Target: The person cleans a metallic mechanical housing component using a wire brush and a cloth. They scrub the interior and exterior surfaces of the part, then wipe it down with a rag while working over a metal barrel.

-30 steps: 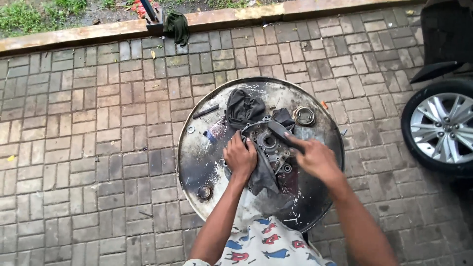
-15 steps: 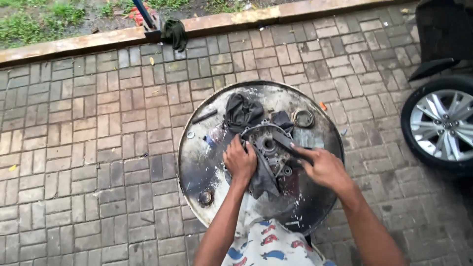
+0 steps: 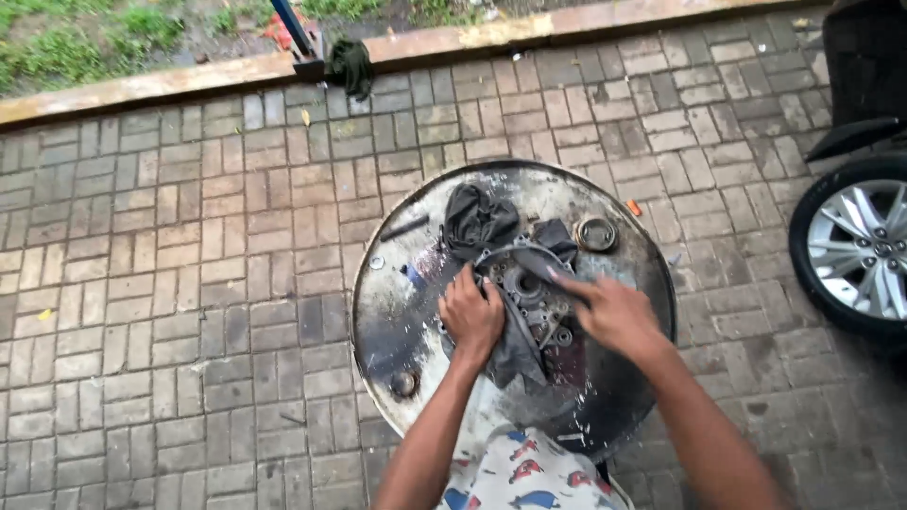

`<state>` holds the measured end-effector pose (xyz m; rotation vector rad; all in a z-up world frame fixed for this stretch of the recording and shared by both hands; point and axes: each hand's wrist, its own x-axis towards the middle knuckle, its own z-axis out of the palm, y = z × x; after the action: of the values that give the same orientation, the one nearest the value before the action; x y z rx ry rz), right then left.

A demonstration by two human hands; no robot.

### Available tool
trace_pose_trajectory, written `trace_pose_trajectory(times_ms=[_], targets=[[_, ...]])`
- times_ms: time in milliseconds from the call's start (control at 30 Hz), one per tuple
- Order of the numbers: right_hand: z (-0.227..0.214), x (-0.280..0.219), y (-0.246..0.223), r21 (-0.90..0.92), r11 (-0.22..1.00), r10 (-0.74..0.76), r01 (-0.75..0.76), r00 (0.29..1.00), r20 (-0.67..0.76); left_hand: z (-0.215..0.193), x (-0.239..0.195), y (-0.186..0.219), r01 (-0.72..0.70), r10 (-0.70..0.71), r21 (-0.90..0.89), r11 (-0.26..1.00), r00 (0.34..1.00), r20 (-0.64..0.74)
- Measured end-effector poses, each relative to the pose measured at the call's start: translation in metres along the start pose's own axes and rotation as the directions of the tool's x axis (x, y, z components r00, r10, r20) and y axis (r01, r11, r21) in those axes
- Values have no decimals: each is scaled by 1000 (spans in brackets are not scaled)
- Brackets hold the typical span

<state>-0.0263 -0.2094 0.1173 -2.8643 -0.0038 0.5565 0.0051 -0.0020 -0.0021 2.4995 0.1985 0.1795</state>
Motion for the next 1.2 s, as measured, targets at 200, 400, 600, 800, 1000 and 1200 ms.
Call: trace_pose_trajectory(times_ms=[200,400,600,800,1000,1200], targets=[[-9,-9,4,4,999,-45,46,999,-27,5,-3,-8,-46,46,15,999,997,-54],[18,10,9,-36,998,-52,51,998,-18,8,-2,-6,-58,63,52,997,993,-100],[7,-3,17,53,998,-32,33,999,-9,11,-3,-9,-70,73,31,997,989,-128],[17,10,5,116,993,14,-14,1000,-2,-5,-2,3,-31,30,-14,999,998,-51],[-6,-21,-4,122,991,49,-51,999,16,12,-3,-7,-69,75,43,997,984,-160],[-17,-7,-33,66,996,59,-59,998,6,12,-2,-5,-42,45,20,999,990,-137]])
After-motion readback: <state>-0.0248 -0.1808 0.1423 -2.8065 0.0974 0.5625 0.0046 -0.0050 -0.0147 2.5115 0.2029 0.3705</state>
